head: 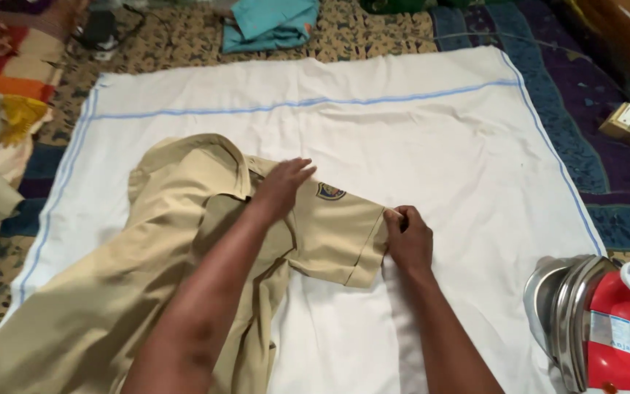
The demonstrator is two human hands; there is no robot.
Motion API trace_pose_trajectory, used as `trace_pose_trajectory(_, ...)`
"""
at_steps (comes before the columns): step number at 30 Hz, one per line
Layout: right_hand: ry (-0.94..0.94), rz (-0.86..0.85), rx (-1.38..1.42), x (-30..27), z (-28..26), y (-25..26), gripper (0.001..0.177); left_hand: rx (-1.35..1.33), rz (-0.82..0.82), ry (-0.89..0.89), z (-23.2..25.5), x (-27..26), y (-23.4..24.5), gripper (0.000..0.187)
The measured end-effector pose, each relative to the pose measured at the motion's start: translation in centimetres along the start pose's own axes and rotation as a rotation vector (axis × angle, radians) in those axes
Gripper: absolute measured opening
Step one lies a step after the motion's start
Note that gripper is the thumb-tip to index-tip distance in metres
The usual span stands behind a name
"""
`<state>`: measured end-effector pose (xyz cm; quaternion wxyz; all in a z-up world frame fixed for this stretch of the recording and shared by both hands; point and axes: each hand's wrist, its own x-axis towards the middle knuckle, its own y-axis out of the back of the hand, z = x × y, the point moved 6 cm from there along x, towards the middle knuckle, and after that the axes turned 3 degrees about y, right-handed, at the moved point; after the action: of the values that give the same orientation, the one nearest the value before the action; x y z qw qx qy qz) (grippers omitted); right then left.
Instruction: Ironing a tan button-down shirt on a bed.
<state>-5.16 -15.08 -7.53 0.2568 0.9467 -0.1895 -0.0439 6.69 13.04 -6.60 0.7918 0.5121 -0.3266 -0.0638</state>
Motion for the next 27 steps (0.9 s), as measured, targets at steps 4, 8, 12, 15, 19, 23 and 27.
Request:
trace_pose_trajectory(4,-0.055,0.003,0.011,1.5,2.8,0.4,0.034,-0.083,-0.245,-0.035,-0.5,2.8,-1.1,0.033)
trace_pose_trajectory(8,-0.151,-0.025,0.079,2.0,3.6,0.9,0.030,-0.003,-0.466,0.059,-0.6,3.5,-1.7,0.014)
trace_pose_trajectory(12,-0.199,-0.092,0.031,1.9,1.5,2.1,0.030,-0.104,-0.497,0.010,1.7,3.8,0.4,0.013)
trace_pose_trajectory(15,-0.232,-0.077,-0.048,1.6,0.9,2.4,0.031,-0.185,-0.447,-0.063,2.3,3.7,0.7,0.015)
trace_pose_trajectory(19,-0.189,-0.050,-0.179,1.5,0.9,2.5,0.035,-0.170,-0.448,-0.024,1.7,3.9,0.1,0.009)
trace_pose_trajectory(23,-0.186,-0.035,-0.158,1.4,1.1,2.4,0.038,-0.260,-0.435,-0.061,1.4,4.5,-0.1,0.010)
trace_pose_trajectory(27,-0.160,-0.041,-0.176,1.2,1.4,2.1,0.037,-0.247,-0.493,0.019,2.2,4.7,1.2,0.018)
